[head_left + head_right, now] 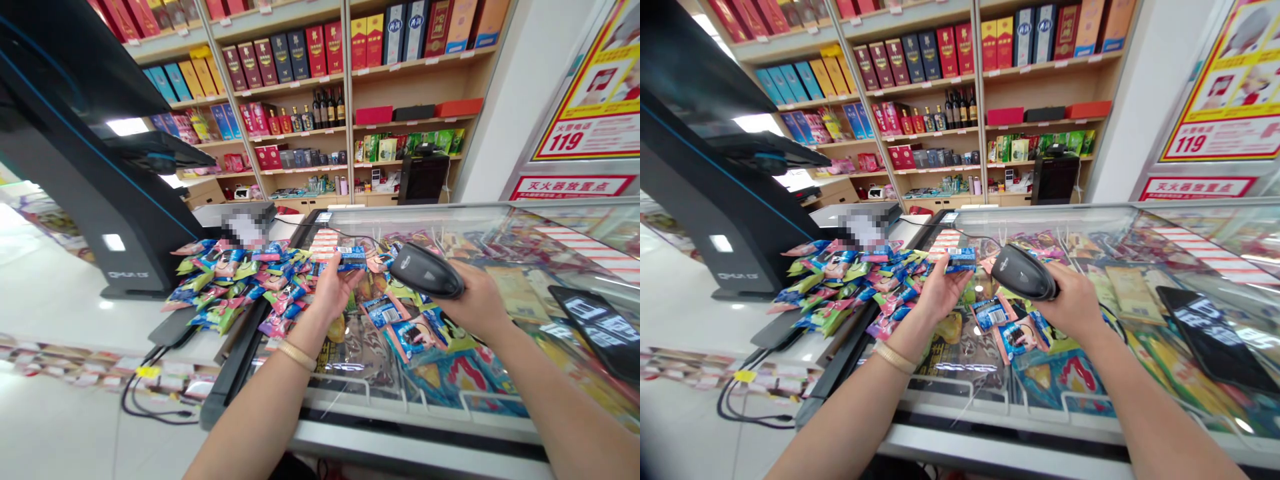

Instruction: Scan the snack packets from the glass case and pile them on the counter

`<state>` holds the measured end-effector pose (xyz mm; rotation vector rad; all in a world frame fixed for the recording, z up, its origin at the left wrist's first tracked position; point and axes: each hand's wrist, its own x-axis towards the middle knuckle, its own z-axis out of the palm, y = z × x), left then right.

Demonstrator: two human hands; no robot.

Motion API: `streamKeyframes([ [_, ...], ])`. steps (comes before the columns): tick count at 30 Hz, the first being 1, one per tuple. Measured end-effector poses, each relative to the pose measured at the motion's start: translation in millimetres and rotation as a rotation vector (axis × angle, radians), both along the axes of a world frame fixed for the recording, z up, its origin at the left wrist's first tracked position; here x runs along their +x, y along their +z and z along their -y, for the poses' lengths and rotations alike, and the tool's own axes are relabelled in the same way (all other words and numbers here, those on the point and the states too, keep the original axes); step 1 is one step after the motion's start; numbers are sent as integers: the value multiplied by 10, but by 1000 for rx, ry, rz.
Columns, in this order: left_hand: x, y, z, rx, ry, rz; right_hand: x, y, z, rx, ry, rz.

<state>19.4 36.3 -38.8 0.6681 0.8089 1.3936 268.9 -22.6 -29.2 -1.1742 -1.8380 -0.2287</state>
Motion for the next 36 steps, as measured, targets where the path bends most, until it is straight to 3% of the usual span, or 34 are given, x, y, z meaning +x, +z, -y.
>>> streamKeyframes([
  [7, 83, 7, 122, 162, -58, -18, -28, 48, 24, -1, 53, 33],
  [14, 99, -35, 129, 305, 55, -271, -48, 63, 51, -40, 97, 43],
  [19, 65, -40, 90, 323, 180, -386, -57, 69, 61, -36, 111, 65],
  [26, 58, 9, 91, 273, 93, -256, -50, 70, 63, -34, 84, 82],
  [36, 30, 10, 87, 313, 77, -378, -22, 25, 46, -28, 37, 150],
])
